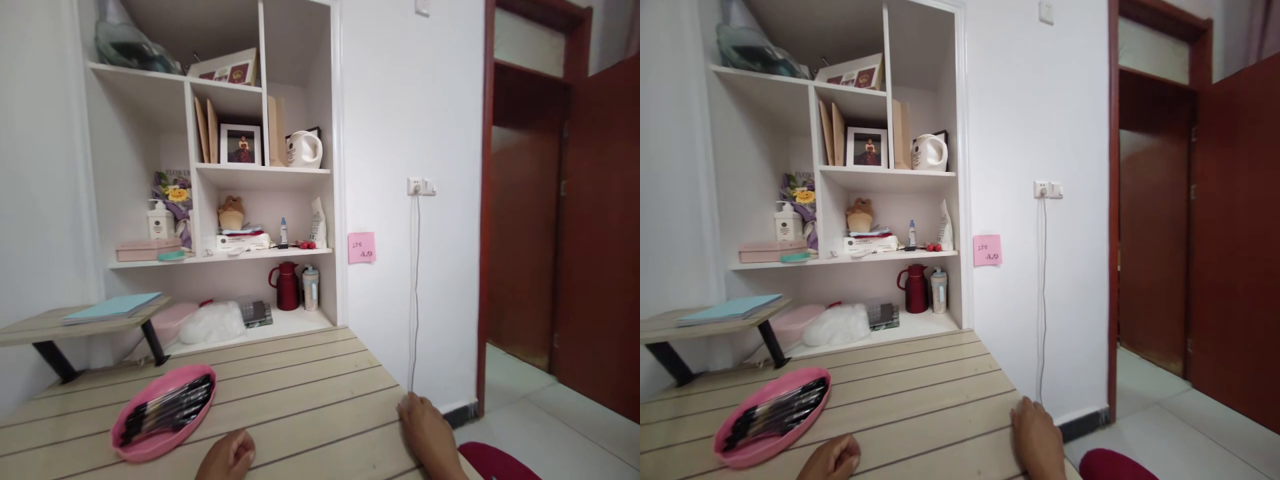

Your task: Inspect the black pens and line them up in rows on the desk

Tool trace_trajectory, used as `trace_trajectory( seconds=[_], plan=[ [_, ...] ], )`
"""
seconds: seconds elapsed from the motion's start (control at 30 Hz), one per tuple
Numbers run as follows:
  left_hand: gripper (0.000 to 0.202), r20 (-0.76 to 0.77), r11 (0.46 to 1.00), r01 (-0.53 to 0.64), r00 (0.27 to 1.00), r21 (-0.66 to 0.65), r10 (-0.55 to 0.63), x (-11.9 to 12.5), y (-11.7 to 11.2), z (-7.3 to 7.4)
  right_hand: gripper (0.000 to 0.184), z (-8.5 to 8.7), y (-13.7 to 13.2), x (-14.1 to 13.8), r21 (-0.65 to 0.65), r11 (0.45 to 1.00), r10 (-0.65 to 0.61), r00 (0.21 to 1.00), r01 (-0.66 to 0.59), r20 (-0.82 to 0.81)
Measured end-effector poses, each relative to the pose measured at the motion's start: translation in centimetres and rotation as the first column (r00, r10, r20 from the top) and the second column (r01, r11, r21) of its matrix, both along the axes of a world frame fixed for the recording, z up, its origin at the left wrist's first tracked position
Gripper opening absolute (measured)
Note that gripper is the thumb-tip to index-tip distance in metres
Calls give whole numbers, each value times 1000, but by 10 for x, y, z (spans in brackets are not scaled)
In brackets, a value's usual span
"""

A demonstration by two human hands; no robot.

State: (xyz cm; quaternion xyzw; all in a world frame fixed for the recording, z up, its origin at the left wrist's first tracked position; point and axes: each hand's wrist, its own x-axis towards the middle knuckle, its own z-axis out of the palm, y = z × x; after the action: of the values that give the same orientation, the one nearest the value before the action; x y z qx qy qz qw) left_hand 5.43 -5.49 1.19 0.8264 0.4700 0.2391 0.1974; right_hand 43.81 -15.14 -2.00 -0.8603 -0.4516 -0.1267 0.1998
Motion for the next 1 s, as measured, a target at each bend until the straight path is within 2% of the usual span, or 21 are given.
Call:
trace_trajectory(
  seconds=[0.07, 0.13, 0.23, 0.3, 0.43, 0.53, 0.73, 1.0],
  plan=[
    [10, 7, 1000, -14, 1000, -12, 14, 1, -4, 3, 28, 13, 4, -9, 37, 999, 38, 997, -41, 74],
    [10, 17, 999, -33, 999, -26, 33, 2, -8, 6, 26, 30, 15, -27, 43, 988, 143, 985, -148, 96],
    [10, 33, 997, -49, 998, -54, 51, 2, -12, 9, 25, 53, 35, -68, 30, 949, 312, 949, -314, 44],
    [10, 55, 996, -45, 997, -71, 49, 1, -11, 8, 24, 57, 48, -101, 5, 917, 399, 917, -399, 7],
    [10, 120, 991, -20, 992, -130, 36, -2, -9, 5, 18, 46, 66, -156, -35, 853, 519, 853, -521, -56],
    [10, 163, 981, 12, 986, -192, 20, -3, -7, 6, 16, 32, 73, -175, -61, 830, 549, 832, -554, -77],
    [12, 184, 965, 52, 983, -259, -3, -4, -5, 9, 17, 18, 77, -177, -42, 814, 574, 813, -580, -99],
    [13, 88, 968, 45, 996, -248, -24, -1, 2, 8, 19, 18, 76, -176, 33, 816, 576, 808, -577, -125]
  ],
)
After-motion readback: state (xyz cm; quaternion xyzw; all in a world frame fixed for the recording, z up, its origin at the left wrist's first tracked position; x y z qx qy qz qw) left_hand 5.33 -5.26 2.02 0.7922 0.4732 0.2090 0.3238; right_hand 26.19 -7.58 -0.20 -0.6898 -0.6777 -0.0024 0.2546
